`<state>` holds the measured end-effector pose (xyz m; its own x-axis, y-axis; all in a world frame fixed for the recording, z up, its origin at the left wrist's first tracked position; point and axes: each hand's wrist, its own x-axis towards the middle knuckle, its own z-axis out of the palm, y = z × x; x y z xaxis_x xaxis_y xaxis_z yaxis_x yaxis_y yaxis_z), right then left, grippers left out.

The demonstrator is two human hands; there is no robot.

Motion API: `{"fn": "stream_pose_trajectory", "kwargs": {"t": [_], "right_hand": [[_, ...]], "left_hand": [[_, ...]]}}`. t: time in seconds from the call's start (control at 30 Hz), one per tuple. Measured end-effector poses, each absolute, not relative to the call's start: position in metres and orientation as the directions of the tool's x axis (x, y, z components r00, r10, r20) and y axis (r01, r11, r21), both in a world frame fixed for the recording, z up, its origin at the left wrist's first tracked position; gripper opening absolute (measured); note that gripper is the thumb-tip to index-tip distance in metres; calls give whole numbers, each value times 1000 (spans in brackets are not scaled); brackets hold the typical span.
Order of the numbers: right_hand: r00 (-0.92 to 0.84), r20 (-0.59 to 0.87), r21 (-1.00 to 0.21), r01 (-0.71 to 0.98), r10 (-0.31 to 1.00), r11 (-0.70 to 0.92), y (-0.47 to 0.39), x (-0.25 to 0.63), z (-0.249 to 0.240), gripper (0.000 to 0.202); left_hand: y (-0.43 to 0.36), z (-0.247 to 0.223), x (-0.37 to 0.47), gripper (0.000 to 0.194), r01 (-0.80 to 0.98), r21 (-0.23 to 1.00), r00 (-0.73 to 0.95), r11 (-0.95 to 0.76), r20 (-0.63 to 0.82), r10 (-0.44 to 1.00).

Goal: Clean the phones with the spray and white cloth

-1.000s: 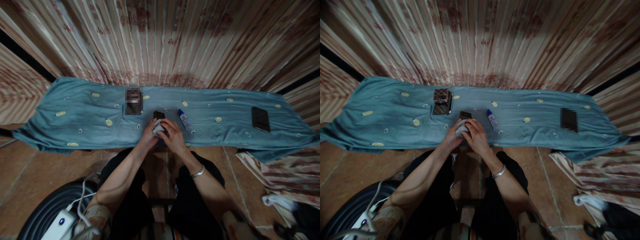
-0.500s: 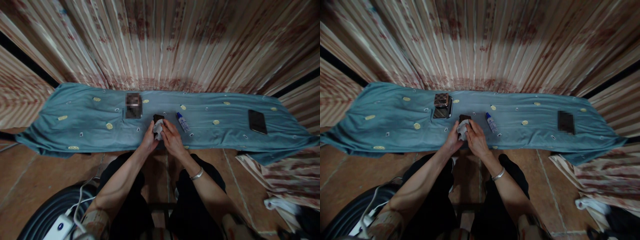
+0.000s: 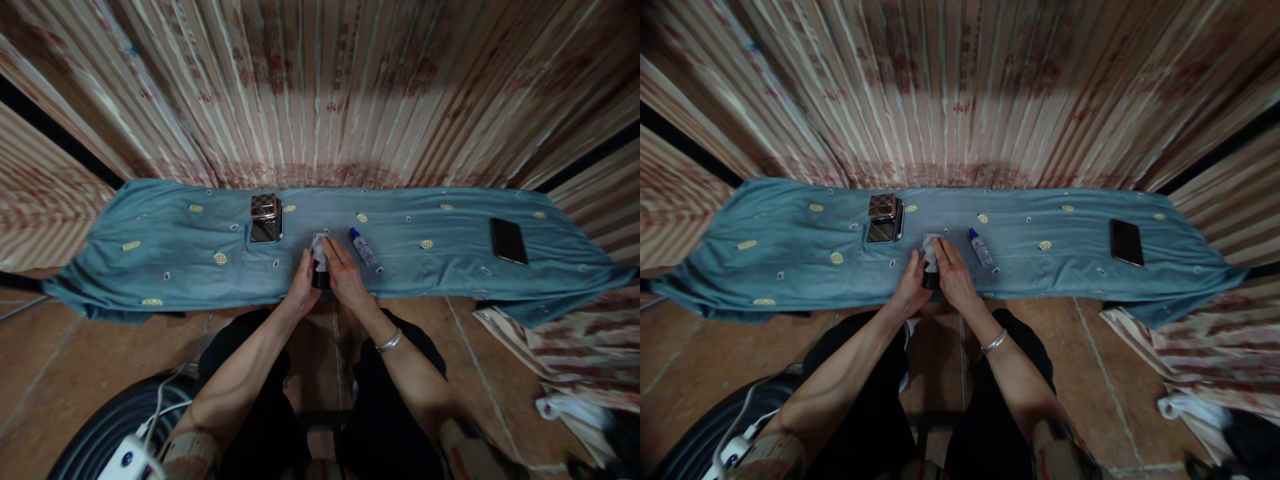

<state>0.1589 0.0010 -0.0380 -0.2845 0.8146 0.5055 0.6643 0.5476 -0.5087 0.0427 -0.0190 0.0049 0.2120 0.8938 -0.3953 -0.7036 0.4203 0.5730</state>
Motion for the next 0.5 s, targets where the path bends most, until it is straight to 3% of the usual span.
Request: {"fn": "stream_pose_trajectory", "kwargs": {"t": [0.3, 0.5], "right_hand": [[-410, 518, -467, 600, 751, 650, -23, 142, -38, 58], [-451, 567, -416, 565, 689, 712, -40, 130, -34, 54]], "left_hand": [[-12, 12, 28, 53, -724, 572, 61, 385, -503, 862], [-8, 17, 14, 58, -729, 605, 24, 320, -444, 896]]}}
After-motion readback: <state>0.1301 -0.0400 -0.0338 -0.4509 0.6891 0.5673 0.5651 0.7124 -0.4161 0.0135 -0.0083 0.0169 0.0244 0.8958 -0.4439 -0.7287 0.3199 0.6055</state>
